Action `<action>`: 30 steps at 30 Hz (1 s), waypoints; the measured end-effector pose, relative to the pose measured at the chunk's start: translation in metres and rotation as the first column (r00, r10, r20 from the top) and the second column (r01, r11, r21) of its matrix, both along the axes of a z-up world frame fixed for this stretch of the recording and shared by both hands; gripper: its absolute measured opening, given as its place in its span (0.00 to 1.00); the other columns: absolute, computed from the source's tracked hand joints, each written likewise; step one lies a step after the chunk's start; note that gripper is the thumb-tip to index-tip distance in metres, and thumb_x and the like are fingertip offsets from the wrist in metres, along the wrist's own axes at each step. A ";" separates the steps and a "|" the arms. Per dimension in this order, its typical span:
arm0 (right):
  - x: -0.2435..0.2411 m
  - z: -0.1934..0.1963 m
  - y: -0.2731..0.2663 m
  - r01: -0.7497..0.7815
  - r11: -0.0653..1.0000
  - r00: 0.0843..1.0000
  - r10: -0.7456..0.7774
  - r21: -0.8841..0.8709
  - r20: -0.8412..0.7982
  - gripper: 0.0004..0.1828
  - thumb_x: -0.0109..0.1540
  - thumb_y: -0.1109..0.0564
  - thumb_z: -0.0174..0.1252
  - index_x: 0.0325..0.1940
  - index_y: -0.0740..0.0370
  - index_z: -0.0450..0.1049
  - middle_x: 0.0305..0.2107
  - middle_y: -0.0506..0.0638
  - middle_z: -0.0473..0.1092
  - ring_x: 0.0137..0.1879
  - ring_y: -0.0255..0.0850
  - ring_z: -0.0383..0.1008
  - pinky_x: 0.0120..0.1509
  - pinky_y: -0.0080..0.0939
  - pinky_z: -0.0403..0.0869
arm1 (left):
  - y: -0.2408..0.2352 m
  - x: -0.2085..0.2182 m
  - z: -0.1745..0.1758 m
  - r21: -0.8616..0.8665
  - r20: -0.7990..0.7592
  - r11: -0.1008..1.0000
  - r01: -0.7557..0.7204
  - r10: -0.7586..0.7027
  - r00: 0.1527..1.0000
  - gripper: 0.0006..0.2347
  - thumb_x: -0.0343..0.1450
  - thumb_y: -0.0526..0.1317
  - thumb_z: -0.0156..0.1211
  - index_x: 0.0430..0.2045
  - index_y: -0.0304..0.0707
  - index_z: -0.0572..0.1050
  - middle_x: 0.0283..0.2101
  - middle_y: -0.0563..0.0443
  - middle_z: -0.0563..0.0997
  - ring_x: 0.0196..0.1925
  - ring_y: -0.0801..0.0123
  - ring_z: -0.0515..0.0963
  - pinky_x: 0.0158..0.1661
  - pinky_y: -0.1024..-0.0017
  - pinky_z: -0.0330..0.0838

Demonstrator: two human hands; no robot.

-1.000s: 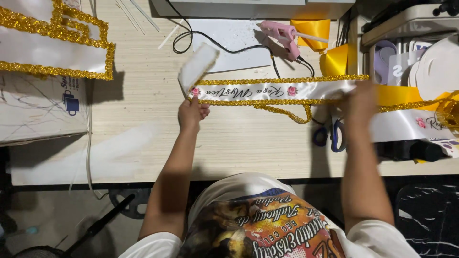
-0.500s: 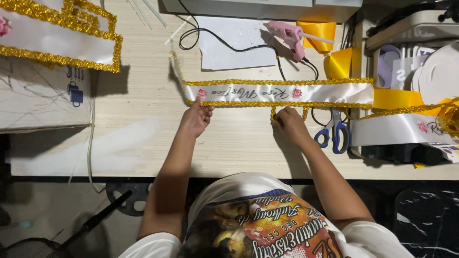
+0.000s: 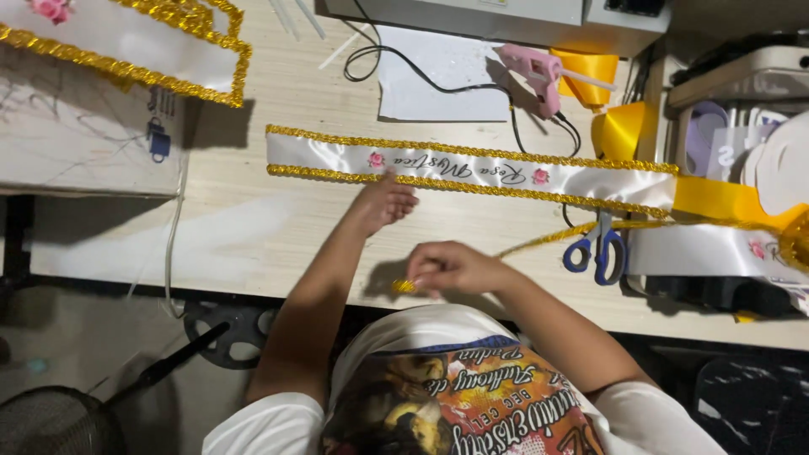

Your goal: Decorating a ceremonial sash by gluing gold trim along its edges using a glue gun and cutting materials with scissors.

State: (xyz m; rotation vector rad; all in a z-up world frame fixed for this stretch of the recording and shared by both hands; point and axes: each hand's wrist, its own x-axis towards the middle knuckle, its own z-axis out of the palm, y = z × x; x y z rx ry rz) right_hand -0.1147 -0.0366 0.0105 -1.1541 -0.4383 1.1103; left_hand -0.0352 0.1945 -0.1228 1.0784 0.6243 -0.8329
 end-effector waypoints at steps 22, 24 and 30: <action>0.072 -0.054 0.087 0.571 0.798 0.784 -0.463 -0.191 0.413 0.05 0.66 0.63 0.60 0.46 0.65 0.72 0.30 0.44 0.71 0.34 0.29 0.70 0.38 0.31 0.72 | 0.072 -0.013 0.021 -0.095 0.323 0.978 -0.186 0.207 0.924 0.10 0.77 0.44 0.57 0.37 0.35 0.75 0.31 0.50 0.79 0.31 0.74 0.74 0.34 0.74 0.71; 0.071 -0.048 0.084 0.558 0.798 0.798 -0.440 -0.230 0.411 0.08 0.66 0.61 0.61 0.49 0.63 0.72 0.30 0.44 0.68 0.32 0.29 0.67 0.35 0.32 0.70 | 0.077 -0.002 -0.015 -0.042 0.378 0.928 -0.370 0.357 0.854 0.07 0.77 0.40 0.61 0.35 0.35 0.75 0.29 0.54 0.75 0.28 0.76 0.70 0.31 0.77 0.66; 0.064 -0.081 0.011 0.541 0.758 0.823 -0.389 -0.364 0.414 0.11 0.67 0.56 0.56 0.53 0.61 0.71 0.30 0.45 0.76 0.28 0.30 0.71 0.31 0.31 0.71 | 0.105 0.001 0.078 0.399 0.383 0.739 -0.543 0.403 0.831 0.06 0.76 0.40 0.57 0.31 0.39 0.77 0.26 0.57 0.77 0.26 0.80 0.71 0.29 0.82 0.69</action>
